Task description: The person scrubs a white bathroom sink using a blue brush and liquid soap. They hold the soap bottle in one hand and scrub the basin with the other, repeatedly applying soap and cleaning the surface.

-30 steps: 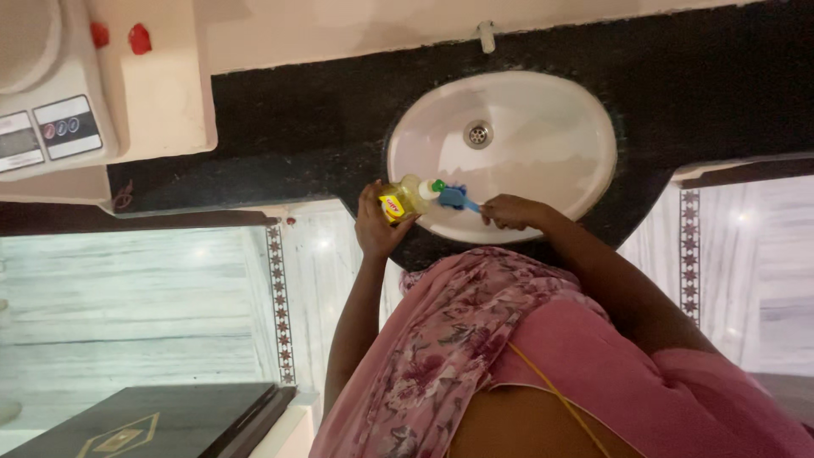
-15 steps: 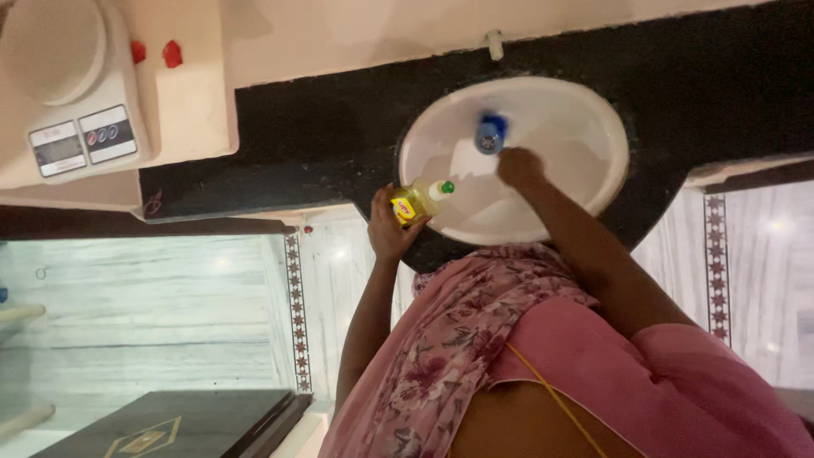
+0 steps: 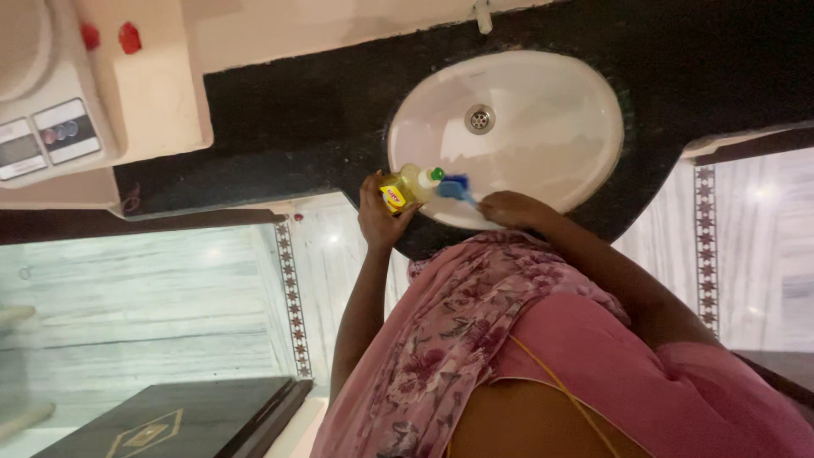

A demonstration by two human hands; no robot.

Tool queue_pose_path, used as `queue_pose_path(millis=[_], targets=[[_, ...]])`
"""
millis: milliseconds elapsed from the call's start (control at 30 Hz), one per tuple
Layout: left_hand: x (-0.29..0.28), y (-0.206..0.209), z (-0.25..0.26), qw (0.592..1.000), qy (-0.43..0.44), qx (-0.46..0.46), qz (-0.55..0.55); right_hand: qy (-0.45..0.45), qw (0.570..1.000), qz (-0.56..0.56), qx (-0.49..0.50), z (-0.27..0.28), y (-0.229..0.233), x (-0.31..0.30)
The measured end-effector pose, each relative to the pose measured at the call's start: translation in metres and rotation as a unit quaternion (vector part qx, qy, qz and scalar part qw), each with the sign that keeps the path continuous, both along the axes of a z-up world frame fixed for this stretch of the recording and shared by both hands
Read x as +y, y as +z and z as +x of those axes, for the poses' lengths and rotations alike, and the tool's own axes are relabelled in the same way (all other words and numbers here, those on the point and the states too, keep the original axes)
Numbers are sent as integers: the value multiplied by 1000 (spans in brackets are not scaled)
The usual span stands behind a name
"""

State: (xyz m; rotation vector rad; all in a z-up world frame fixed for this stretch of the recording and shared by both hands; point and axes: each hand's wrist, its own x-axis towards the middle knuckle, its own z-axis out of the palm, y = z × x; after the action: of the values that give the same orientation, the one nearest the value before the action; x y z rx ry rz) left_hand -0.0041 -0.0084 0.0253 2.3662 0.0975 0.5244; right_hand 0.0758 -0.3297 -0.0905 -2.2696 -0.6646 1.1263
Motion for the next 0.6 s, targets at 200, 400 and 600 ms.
queue_pose_path(millis=[200, 400, 600], targets=[[-4, 2, 1, 1000, -2, -19, 5, -95, 991, -54, 76, 57, -9, 1], [-2, 3, 0, 1000, 0, 2, -13, -63, 949, -99, -291, 84, -18, -70], [-2, 0, 0, 1000, -6, -18, 0, -63, 997, 10, 40, 41, -13, 4]])
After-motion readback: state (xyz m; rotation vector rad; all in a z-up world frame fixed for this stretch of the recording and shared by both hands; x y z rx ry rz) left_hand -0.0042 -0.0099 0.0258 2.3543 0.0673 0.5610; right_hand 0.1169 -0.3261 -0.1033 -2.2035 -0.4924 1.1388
